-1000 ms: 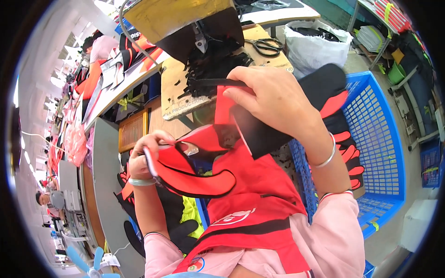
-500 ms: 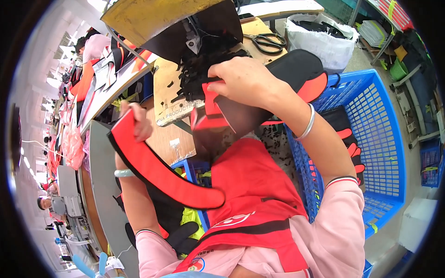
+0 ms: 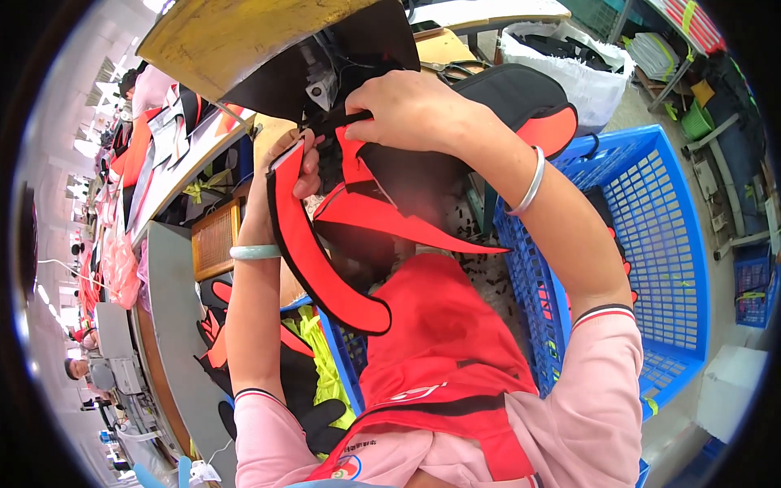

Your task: Trimming and sorting components for life vests at a factory workstation.

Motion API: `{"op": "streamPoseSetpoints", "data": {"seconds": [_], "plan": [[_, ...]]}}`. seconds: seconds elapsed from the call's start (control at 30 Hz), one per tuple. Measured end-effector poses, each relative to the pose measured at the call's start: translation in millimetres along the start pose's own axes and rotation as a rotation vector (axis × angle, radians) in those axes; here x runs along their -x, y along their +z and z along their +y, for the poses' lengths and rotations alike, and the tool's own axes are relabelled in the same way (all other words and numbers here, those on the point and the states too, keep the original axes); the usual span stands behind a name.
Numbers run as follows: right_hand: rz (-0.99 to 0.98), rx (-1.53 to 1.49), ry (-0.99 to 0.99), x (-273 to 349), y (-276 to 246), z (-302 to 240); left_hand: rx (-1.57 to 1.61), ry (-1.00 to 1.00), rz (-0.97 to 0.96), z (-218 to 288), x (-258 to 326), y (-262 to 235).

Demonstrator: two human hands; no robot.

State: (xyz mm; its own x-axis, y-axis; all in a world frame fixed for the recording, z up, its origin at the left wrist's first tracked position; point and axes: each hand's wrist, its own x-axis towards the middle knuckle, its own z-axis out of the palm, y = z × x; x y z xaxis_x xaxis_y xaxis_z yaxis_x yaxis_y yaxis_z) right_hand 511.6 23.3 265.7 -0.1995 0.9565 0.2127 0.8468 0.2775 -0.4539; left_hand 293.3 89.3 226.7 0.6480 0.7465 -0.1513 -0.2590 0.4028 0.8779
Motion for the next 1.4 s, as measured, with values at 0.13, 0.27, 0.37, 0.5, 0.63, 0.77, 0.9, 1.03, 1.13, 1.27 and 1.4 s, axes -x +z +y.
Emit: {"op": "streamPoseSetpoints", "data": {"seconds": [0.13, 0.27, 0.37, 0.5, 0.63, 0.77, 0.9, 1.03, 1.13, 1.27, 1.4], "plan": [[-0.032, 0.013, -0.017, -11.7, -4.3, 5.0, 0.046, 0.011, 0.018, 3.0, -10.4, -7.5], [0.027, 0.03, -0.034, -18.2, 2.4, 15.5, 0.107, -0.032, -0.009, 2.3, -19.3, -11.9], [0.052, 0.0, -0.068, -21.4, 0.5, 18.8, 0.11, 0.021, -0.028, 7.7, -19.2, -10.7], [0.083, -0.007, -0.05, -24.8, 2.7, 21.6, 0.086, 0.011, -0.005, 9.5, -28.7, -12.7], [0.127, 0.002, -0.039, -22.4, -3.6, 24.3, 0.212, 0.111, -0.066, 22.4, -17.5, -33.3], [0.034, -0.051, 0.075, 5.4, -8.7, 27.8, -0.219, 0.047, -0.206, 14.4, 27.2, -37.0], [0.02, -0.074, 0.081, 29.9, -11.3, 7.5, -0.484, -0.182, -0.079, -30.6, 106.9, 0.8], [0.11, -0.133, -0.044, 48.2, 7.3, -16.9, -0.578, 0.117, 0.247, -120.9, 131.1, 11.8], [0.073, -0.268, -0.034, 68.7, 22.6, -47.0, -0.513, 0.351, 0.46, -152.9, 134.9, 14.3], [0.072, -0.375, -0.049, 87.6, 31.7, -74.5, -0.25, 0.385, 0.441, -153.9, 146.2, 20.5], [0.05, -0.386, -0.032, 93.8, 30.0, -101.4, -0.321, 0.582, 0.493, -147.2, 154.2, 38.6]]}}
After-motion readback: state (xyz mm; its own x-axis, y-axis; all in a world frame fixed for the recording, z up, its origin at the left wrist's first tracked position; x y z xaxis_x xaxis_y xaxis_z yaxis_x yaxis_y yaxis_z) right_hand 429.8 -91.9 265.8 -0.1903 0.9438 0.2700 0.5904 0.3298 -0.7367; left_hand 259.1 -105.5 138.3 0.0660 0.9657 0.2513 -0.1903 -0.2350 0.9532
